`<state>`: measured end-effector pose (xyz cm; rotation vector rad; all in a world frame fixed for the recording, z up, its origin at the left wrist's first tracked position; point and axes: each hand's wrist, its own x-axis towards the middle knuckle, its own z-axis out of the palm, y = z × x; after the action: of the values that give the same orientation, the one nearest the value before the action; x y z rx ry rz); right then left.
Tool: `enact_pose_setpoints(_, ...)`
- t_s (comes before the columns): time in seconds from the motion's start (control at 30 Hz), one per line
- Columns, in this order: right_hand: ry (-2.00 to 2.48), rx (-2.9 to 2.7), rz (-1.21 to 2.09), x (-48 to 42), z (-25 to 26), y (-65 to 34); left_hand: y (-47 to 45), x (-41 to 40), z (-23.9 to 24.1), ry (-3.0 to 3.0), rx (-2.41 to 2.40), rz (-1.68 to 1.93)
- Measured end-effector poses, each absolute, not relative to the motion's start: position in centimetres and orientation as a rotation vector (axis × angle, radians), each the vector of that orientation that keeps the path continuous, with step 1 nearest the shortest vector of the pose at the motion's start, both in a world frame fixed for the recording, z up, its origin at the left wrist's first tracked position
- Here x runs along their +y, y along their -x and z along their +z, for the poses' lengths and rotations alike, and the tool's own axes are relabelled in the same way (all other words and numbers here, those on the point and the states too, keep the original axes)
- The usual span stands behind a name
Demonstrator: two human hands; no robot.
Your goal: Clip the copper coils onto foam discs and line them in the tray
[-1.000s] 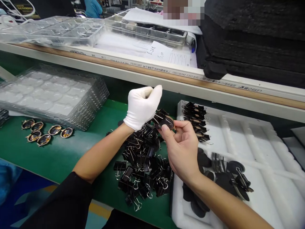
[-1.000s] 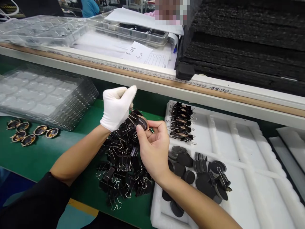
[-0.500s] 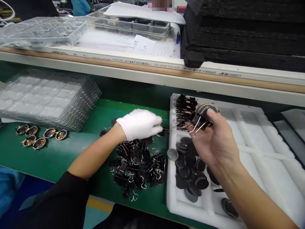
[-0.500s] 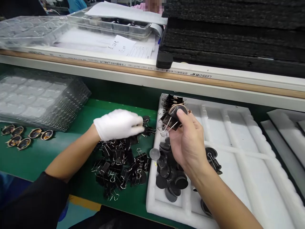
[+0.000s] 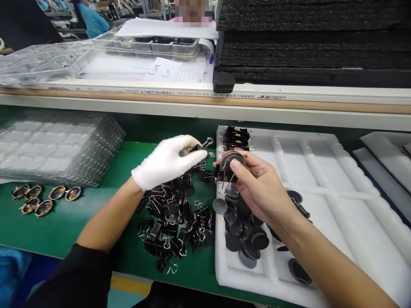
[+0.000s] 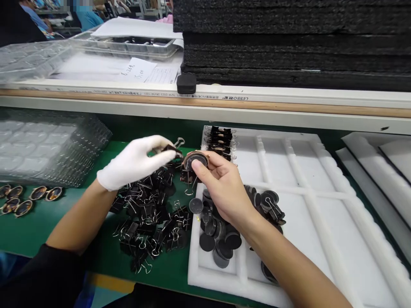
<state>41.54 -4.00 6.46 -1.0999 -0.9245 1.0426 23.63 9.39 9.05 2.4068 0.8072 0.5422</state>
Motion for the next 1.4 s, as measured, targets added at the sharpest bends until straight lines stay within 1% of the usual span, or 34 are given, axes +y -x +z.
enact_pose_setpoints(0.1,1.037,-0.903,1.109,-3.9,6.4,-41.3,-23.6,8.8,9.9,-2.124,0.796,0.642)
enact_pose_setpoints(0.23,0.996,-0.751,1.345,-3.8,6.3,-41.3,-23.7,8.1,10.2,-1.964,0.738,0.7)
enact_pose_setpoints(0.3,1.013,-0.739,1.372,-3.8,6.1,-41.3,-23.8,8.0,10.2,-1.886,0.694,0.707)
enact_pose_setpoints(0.4,1.06,-0.831,1.286,-3.8,5.6,-41.2,-24.0,7.9,9.9,-1.798,0.646,0.653)
enact_pose_setpoints(0.5,1.133,-1.023,1.037,-3.7,5.0,-40.9,-24.2,7.9,9.6,-1.77,0.636,0.601)
enact_pose_setpoints(0.57,1.144,-1.157,0.884,-3.7,4.9,-40.7,-24.3,7.8,9.5,-1.842,0.638,0.563)
enact_pose_setpoints(0.67,1.137,-1.217,0.811,-3.9,4.7,-40.4,-24.1,7.5,9.7,-2.106,0.65,0.503)
enact_pose_setpoints(0.83,1.253,-1.38,0.661,-4.5,4.6,-39.2,-24.3,5.9,9.5,-2.448,0.977,0.915)
enact_pose_setpoints(1.03,1.272,-1.496,0.616,-5.1,4.8,-37.7,-25.4,5.1,7.8,-2.765,1.109,1.126)
enact_pose_setpoints(1.17,1.33,-1.466,0.605,-5.4,4.9,-37.3,-25.1,6.3,7.3,-2.811,0.93,1.31)
enact_pose_setpoints(1.27,1.379,-1.427,0.639,-5.7,4.6,-37.2,-24.8,7.3,7.6,-2.732,0.771,1.467)
enact_pose_setpoints(1.4,1.418,-1.344,0.708,-5.7,3.7,-37.3,-24.7,7.5,8.1,-2.522,0.728,1.463)
